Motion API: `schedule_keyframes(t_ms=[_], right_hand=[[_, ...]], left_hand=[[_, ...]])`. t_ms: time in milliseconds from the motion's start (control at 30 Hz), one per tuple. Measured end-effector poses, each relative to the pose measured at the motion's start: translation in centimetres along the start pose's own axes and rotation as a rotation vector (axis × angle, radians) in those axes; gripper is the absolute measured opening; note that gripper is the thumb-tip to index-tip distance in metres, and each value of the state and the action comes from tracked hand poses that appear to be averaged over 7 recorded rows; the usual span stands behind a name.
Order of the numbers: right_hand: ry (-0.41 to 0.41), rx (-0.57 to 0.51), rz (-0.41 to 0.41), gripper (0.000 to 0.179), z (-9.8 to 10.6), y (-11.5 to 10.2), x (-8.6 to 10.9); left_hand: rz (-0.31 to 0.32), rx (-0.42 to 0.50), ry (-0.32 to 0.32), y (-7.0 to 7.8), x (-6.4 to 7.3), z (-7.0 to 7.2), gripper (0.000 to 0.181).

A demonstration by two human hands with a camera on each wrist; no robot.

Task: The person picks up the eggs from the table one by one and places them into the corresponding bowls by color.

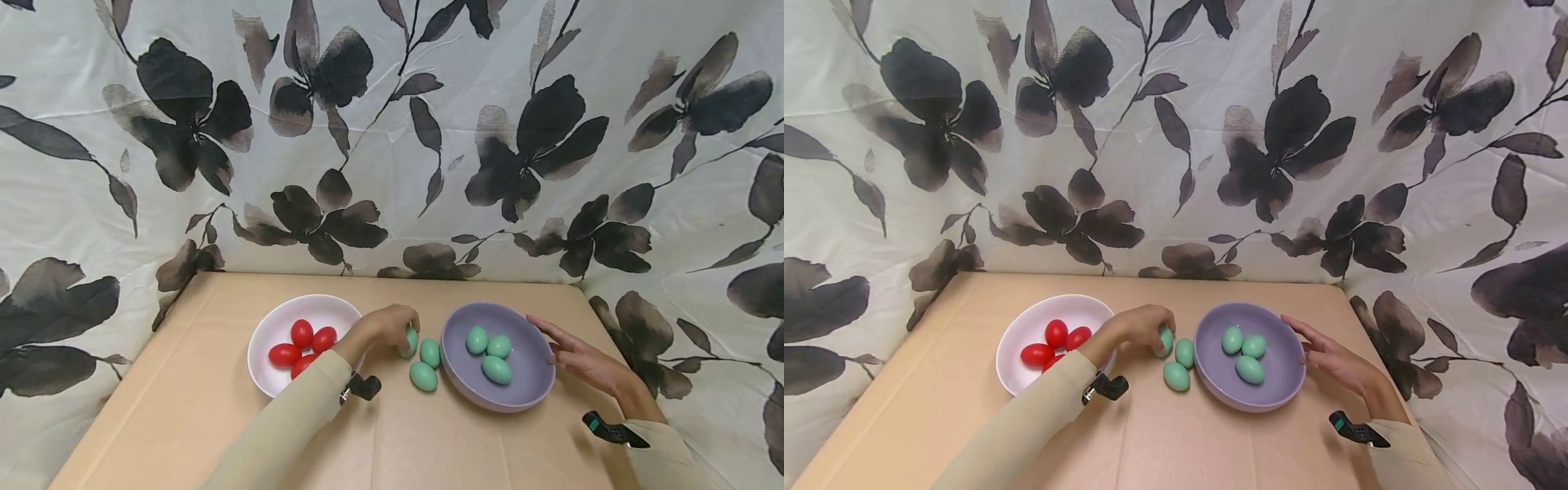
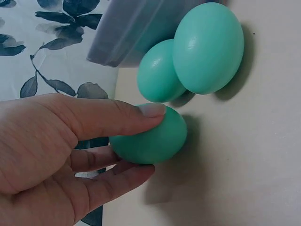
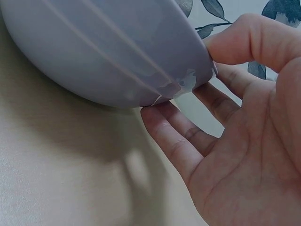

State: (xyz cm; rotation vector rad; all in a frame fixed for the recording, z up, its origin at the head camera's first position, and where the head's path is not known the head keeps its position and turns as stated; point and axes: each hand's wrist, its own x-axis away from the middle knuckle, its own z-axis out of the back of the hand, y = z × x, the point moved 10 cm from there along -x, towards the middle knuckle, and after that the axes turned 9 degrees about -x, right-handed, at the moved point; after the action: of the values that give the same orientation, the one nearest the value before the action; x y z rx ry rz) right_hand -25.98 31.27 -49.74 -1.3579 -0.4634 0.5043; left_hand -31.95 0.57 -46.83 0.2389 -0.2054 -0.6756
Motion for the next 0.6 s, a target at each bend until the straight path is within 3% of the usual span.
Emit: schedule_keyframes(t_ms=[600], right_hand=[[-0.005,0.013,-0.018,0.075,1.1,-0.1,-0.9]], left_hand=[[-0.049,0.126,0.158,0.2,0.3,3.1,0.046]])
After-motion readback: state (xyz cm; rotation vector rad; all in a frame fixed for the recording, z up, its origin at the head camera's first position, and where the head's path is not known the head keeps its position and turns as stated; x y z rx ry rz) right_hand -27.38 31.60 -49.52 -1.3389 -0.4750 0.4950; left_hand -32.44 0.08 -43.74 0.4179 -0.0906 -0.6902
